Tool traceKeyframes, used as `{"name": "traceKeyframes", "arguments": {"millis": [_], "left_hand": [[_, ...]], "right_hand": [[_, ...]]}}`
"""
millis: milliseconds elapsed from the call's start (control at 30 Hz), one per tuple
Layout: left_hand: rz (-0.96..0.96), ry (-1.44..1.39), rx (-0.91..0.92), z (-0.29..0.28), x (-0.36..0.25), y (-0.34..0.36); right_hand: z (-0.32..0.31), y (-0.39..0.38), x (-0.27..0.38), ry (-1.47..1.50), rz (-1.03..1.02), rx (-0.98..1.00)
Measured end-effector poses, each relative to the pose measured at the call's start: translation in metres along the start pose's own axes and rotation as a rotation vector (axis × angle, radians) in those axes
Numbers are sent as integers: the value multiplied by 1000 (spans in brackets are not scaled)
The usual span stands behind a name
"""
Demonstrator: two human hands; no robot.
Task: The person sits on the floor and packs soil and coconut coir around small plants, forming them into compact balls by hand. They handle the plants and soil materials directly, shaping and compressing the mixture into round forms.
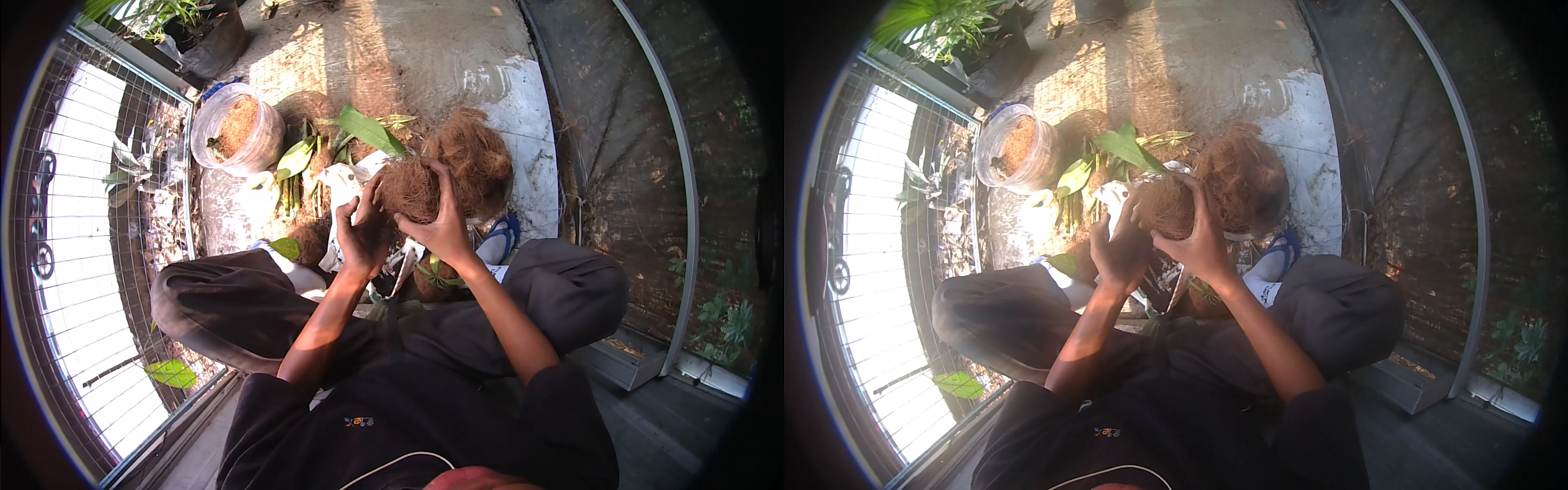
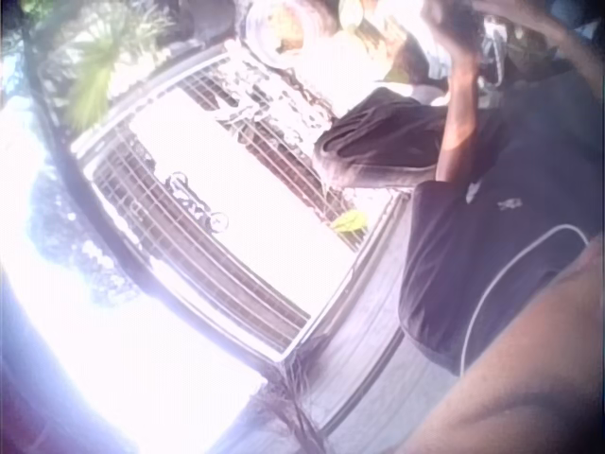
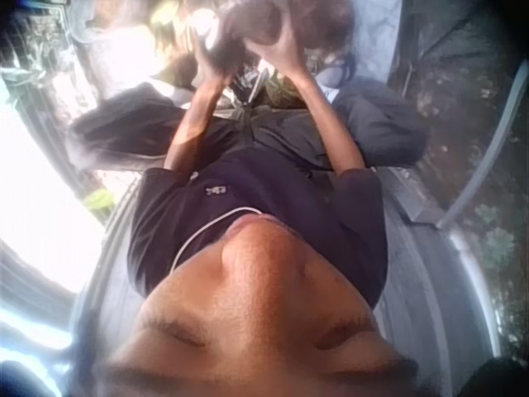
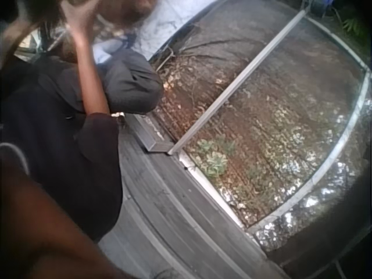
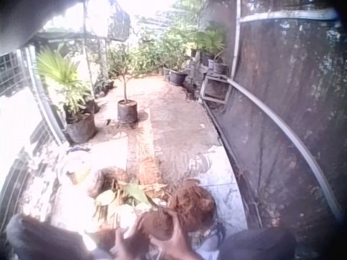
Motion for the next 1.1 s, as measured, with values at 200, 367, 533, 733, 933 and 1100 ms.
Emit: {"name": "traceKeyframes", "arguments": {"millis": [200,367,533,733,933,1100], "left_hand": [[25,313,-278,-13,-16,5],[-55,351,-140,-26,-15,6],[-190,121,152,-36,6,-8],[-167,138,135,-47,2,-12],[-109,134,-72,-33,8,-6],[-56,-309,-2,-31,-8,0]], "right_hand": [[-16,-6,-16,915,625,-115],[-24,-16,3,1166,865,105],[-16,-28,22,1268,810,194],[-12,-27,19,1171,961,306],[-4,-25,24,1080,785,52],[-18,-14,11,764,626,135]]}}
Point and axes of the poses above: each hand's wrist, its own y-axis towards the middle knuckle, its own z-axis out of the palm, x = y × z, the point moved 2 cm from there along y, towards the middle knuckle
